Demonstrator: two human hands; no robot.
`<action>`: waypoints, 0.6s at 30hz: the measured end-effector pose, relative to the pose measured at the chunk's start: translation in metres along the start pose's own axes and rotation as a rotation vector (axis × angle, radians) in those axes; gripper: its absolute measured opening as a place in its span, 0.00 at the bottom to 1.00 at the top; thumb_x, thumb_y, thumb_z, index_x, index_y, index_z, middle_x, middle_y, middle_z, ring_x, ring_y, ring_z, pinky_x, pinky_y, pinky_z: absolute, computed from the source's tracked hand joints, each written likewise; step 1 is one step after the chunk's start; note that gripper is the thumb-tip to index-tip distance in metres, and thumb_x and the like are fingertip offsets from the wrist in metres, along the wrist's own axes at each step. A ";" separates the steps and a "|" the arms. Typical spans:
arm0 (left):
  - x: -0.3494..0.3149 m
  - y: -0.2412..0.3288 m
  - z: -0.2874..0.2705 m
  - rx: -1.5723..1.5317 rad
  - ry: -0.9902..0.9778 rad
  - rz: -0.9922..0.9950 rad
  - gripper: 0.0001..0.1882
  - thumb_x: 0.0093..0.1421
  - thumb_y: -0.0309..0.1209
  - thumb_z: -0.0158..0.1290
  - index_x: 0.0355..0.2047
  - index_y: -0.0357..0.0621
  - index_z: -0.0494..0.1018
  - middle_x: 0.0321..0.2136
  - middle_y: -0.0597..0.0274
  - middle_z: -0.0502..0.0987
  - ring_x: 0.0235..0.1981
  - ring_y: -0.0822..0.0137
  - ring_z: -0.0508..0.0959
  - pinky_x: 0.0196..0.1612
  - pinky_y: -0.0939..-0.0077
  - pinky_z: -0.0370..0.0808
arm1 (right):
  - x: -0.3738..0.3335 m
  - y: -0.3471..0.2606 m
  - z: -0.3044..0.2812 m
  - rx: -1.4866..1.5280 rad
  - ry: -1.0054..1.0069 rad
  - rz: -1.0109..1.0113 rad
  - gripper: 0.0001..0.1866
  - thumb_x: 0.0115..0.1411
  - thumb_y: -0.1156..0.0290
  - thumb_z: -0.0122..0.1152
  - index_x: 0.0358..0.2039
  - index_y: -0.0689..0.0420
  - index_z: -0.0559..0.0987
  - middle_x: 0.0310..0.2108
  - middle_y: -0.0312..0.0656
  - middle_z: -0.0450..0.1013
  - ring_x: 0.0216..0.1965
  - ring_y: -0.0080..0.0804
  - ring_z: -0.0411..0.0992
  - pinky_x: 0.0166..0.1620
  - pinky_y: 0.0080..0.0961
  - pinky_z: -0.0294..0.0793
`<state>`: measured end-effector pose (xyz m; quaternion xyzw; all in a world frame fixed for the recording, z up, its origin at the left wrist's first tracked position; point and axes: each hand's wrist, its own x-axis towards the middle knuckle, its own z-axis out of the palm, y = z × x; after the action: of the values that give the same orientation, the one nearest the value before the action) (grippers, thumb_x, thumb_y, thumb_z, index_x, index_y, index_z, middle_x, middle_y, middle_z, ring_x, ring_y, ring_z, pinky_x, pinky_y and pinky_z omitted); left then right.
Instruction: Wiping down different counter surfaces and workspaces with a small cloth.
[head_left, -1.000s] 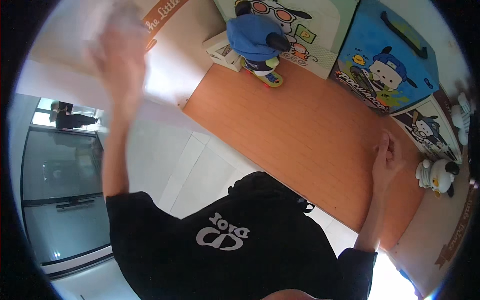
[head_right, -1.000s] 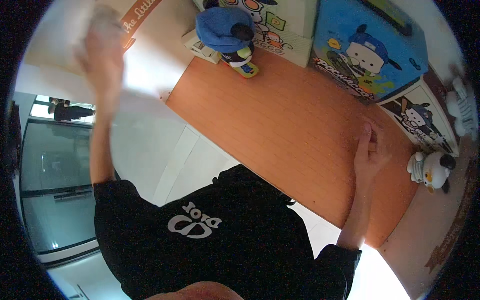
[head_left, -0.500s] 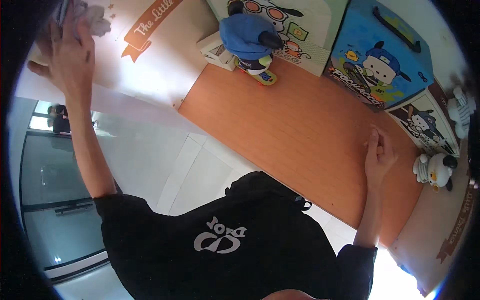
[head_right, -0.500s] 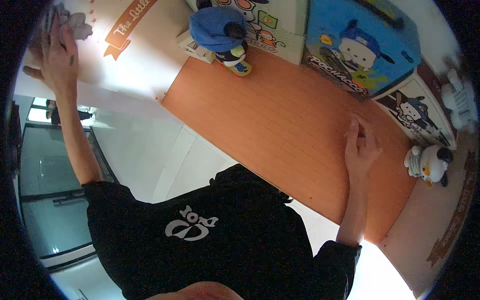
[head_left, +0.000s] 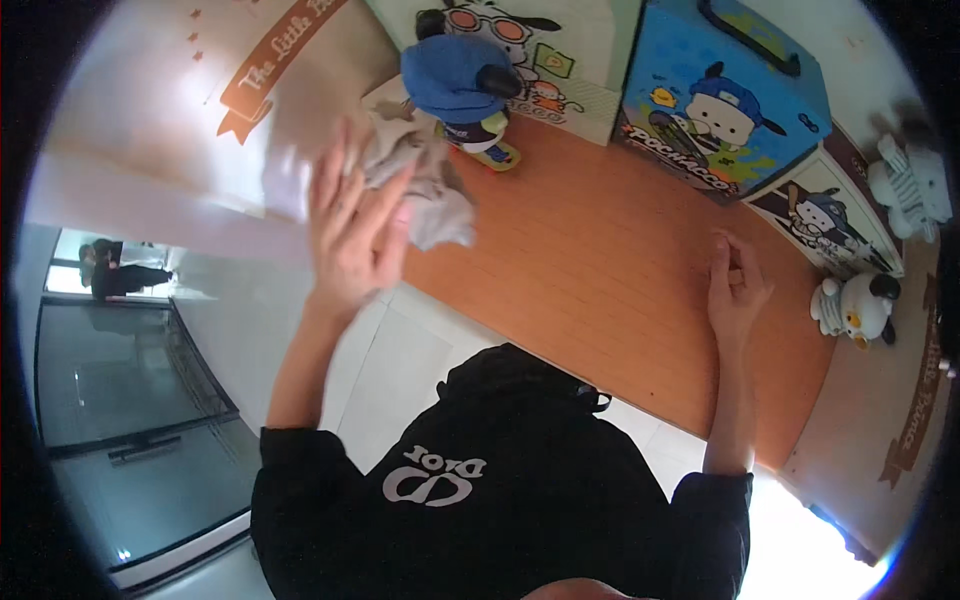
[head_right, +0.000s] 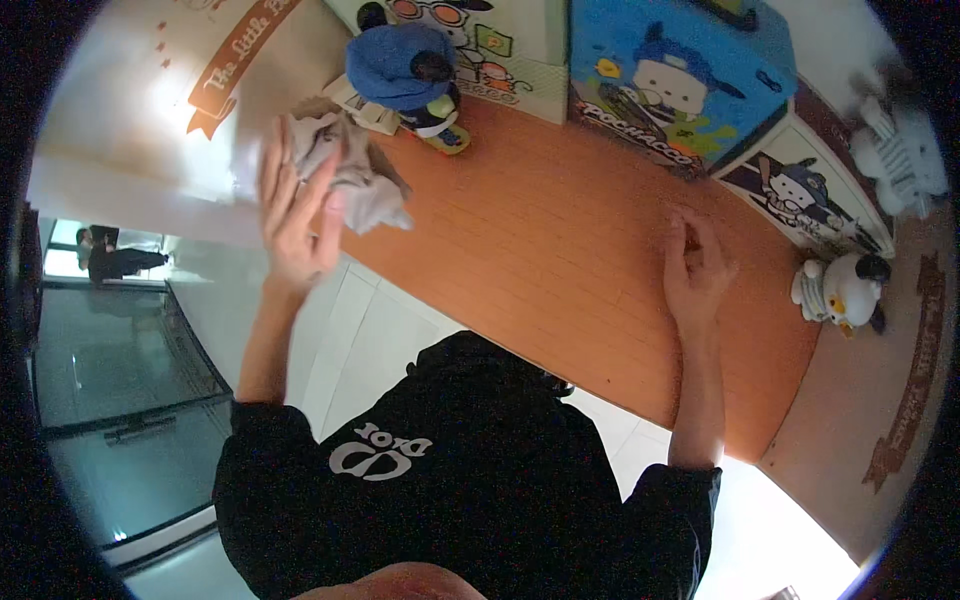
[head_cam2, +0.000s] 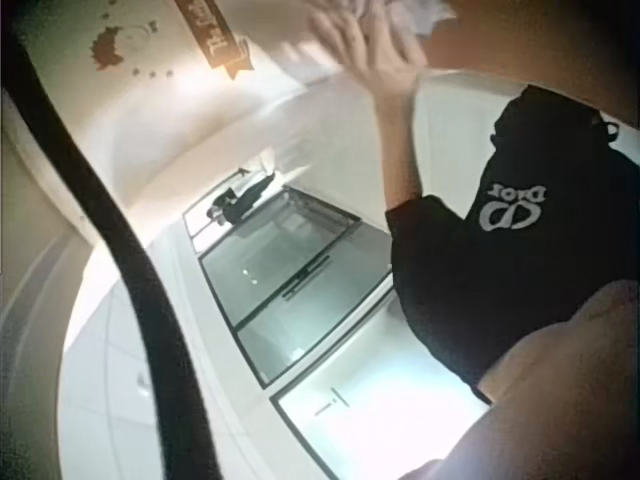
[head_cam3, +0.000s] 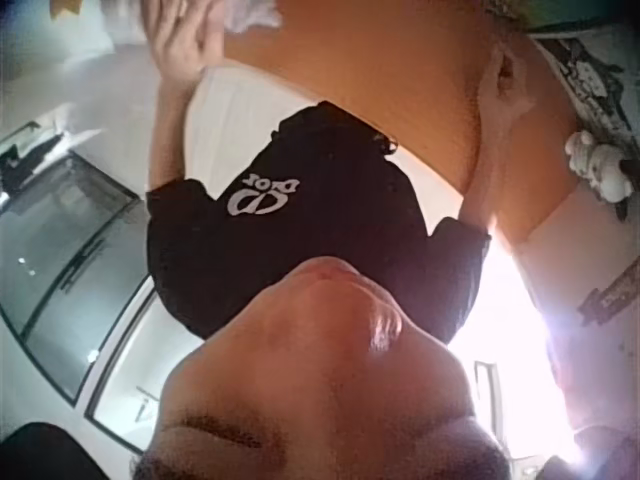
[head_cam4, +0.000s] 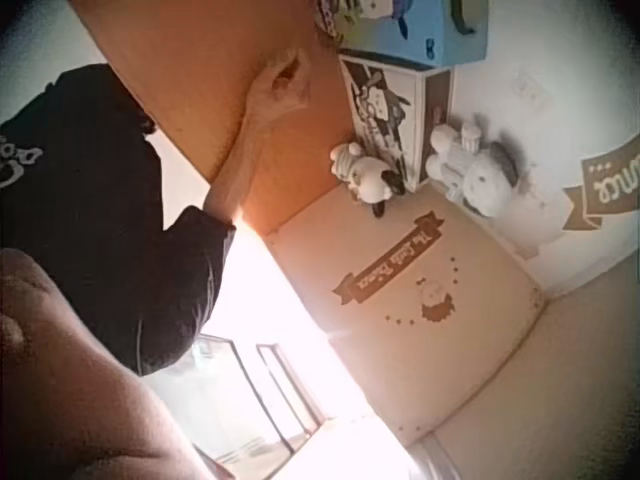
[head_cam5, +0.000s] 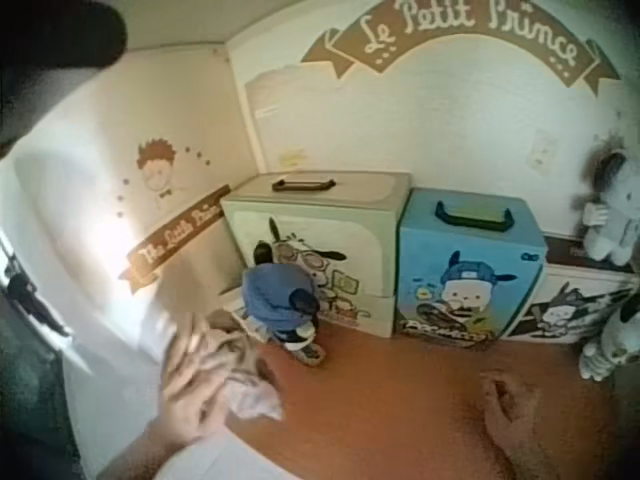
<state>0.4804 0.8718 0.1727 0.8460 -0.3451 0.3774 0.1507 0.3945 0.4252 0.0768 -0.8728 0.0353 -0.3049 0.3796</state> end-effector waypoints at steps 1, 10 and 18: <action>-0.008 0.017 0.000 -0.091 -0.056 -0.108 0.24 0.67 0.28 0.60 0.64 0.46 0.84 0.64 0.49 0.79 0.76 0.43 0.70 0.78 0.42 0.62 | -0.001 0.001 0.000 0.019 0.003 0.011 0.11 0.70 0.77 0.68 0.50 0.57 0.90 0.32 0.34 0.85 0.22 0.21 0.70 0.27 0.17 0.69; -0.076 0.032 0.066 0.166 -0.382 -0.292 0.22 0.71 0.36 0.58 0.61 0.39 0.82 0.61 0.39 0.80 0.73 0.40 0.71 0.73 0.40 0.65 | 0.000 0.000 0.004 0.119 0.017 0.065 0.09 0.75 0.76 0.65 0.52 0.58 0.88 0.31 0.32 0.83 0.24 0.18 0.75 0.27 0.14 0.68; -0.058 0.151 0.073 -0.330 -0.451 -0.145 0.18 0.71 0.41 0.60 0.54 0.42 0.84 0.73 0.50 0.74 0.76 0.41 0.68 0.78 0.34 0.56 | 0.005 -0.001 0.010 0.138 -0.041 0.080 0.11 0.71 0.78 0.68 0.52 0.58 0.89 0.31 0.34 0.85 0.24 0.21 0.75 0.29 0.15 0.72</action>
<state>0.3866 0.7533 0.0802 0.8951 -0.3653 0.1067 0.2324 0.4042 0.4306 0.0748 -0.8484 0.0413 -0.2733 0.4515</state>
